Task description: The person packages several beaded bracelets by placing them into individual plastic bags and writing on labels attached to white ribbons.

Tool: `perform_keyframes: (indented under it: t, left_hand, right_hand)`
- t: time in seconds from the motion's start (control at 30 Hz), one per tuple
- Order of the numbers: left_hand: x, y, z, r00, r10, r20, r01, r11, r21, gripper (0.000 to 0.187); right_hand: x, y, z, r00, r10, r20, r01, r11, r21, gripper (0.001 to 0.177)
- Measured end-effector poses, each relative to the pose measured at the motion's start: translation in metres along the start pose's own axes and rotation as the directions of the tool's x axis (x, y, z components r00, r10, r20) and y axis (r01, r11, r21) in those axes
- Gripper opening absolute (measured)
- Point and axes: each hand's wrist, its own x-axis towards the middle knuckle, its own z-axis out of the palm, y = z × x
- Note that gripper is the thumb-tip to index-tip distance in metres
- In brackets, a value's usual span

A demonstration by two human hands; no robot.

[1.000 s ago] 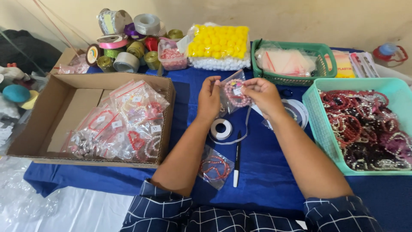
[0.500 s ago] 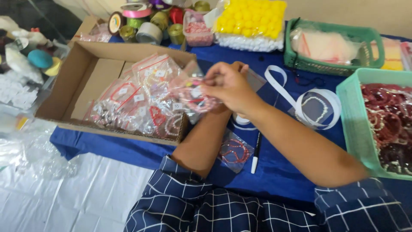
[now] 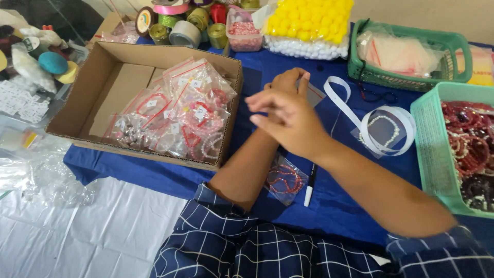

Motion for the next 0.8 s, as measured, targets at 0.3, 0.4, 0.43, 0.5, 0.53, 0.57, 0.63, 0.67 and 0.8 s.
perform_keyframes:
  t: [0.3, 0.4, 0.43, 0.5, 0.53, 0.57, 0.63, 0.67, 0.8]
  left_hand:
    - [0.008, 0.037, -0.013, 0.995, 0.095, 0.022, -0.059, 0.768, -0.637, 0.018]
    - [0.003, 0.065, -0.039, 0.971, 0.234, 0.039, -0.114, 0.604, -0.789, 0.014]
    - [-0.001, 0.076, -0.049, 0.952, 0.302, 0.051, -0.143, 0.587, -0.797, 0.014]
    - [-0.012, 0.096, -0.068, 0.928, 0.365, 0.069, -0.165, 0.570, -0.805, 0.014]
    - [-0.017, 0.104, -0.077, 0.903, 0.424, 0.067, -0.221, 0.591, -0.776, 0.013]
    - [-0.023, 0.113, -0.086, 0.873, 0.482, 0.068, -0.277, 0.607, -0.745, 0.013]
    - [-0.030, 0.125, -0.101, 0.861, 0.486, 0.153, -0.283, 0.706, -0.650, 0.011]
    - [-0.033, 0.131, -0.109, 0.847, 0.477, 0.235, -0.294, 0.788, -0.541, 0.010]
    - [-0.049, 0.093, -0.089, 0.796, 0.435, 0.420, -0.438, 0.894, -0.096, 0.015]
  right_hand:
    - [-0.089, -0.052, -0.072, 0.950, -0.083, -0.299, -0.041, 0.921, -0.386, 0.017]
    - [-0.109, -0.049, -0.086, 0.967, -0.033, -0.253, -0.126, 0.801, -0.585, 0.016]
    - [-0.113, -0.047, -0.085, 0.989, 0.019, -0.145, -0.111, 0.743, -0.660, 0.016]
    - [-0.121, -0.037, -0.082, 0.996, 0.085, -0.040, -0.088, 0.684, -0.725, 0.017]
    - [-0.126, -0.029, -0.079, 0.988, 0.136, 0.076, -0.027, 0.631, -0.776, 0.022]
    - [-0.130, -0.022, -0.077, 0.963, 0.194, 0.187, 0.041, 0.578, -0.815, 0.028]
    - [-0.135, -0.016, -0.074, 0.952, 0.190, 0.242, 0.103, 0.544, -0.833, 0.034]
    - [-0.138, -0.014, -0.073, 0.935, 0.189, 0.299, 0.167, 0.508, -0.845, 0.041]
    - [-0.146, -0.014, -0.078, 0.938, 0.140, 0.318, 0.217, 0.477, -0.851, 0.042]
